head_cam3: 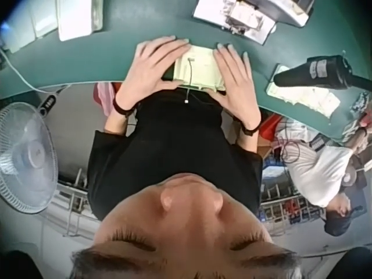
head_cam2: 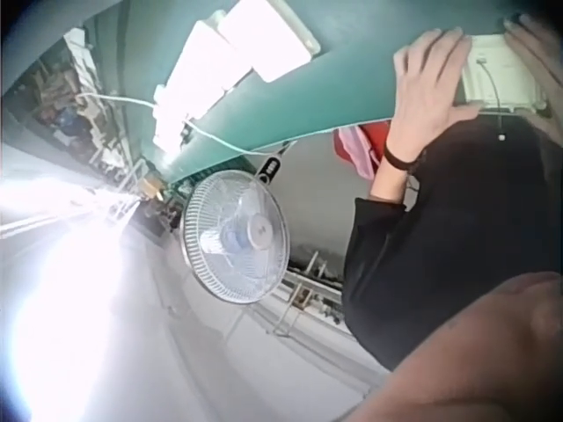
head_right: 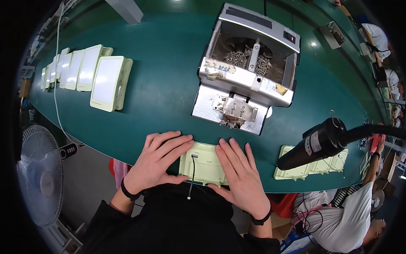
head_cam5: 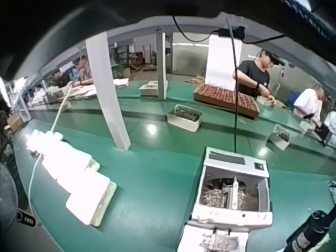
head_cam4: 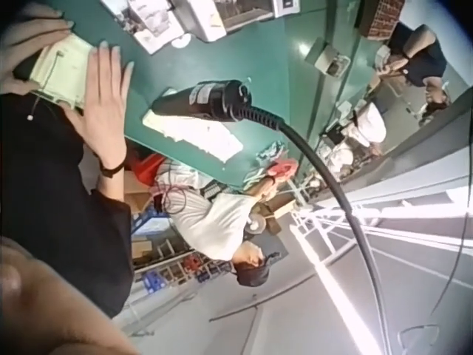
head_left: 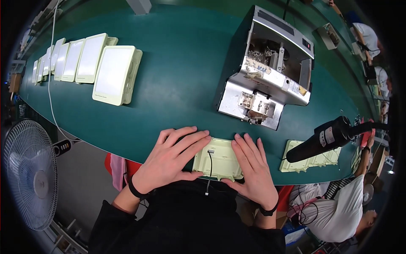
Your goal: The person picks up a plastic housing and a white panel, fits them together, and places the assembly on the table. They then use an electric screwdriver to drive screws into the back of the housing before setting the completed unit aside.
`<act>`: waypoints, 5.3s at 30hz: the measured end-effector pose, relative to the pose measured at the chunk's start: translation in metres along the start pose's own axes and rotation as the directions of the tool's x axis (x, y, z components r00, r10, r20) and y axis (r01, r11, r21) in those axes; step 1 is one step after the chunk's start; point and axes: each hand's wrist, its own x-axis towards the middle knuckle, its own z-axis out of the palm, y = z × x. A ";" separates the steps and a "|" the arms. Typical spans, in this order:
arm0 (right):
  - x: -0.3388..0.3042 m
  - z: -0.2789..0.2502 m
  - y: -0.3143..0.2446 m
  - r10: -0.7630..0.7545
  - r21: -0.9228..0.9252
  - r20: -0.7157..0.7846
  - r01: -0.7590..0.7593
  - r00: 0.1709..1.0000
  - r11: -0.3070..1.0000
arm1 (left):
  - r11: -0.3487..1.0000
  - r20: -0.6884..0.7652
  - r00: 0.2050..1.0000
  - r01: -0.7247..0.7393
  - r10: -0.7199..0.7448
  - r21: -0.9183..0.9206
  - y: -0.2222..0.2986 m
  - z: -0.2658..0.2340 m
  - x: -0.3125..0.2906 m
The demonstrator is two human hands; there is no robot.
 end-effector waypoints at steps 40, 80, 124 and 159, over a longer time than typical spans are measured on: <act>0.082 -0.085 -0.084 -0.046 0.333 -0.889 0.712 0.456 0.619 | 0.798 0.056 0.986 -0.160 0.156 0.581 0.086 0.056 -0.022; 0.085 -0.013 -0.083 0.009 0.520 -0.742 0.567 0.670 0.639 | 0.878 0.123 0.965 -0.261 0.230 0.402 0.066 0.044 -0.024; 0.075 -0.030 -0.054 0.135 0.398 -0.888 0.589 0.440 0.703 | 0.922 -0.250 0.939 -0.137 0.237 0.362 0.028 0.067 -0.009; 0.098 -0.070 -0.069 0.124 0.387 -0.896 0.615 0.425 0.687 | 0.873 -0.151 0.952 -0.171 0.266 0.457 0.029 0.067 -0.008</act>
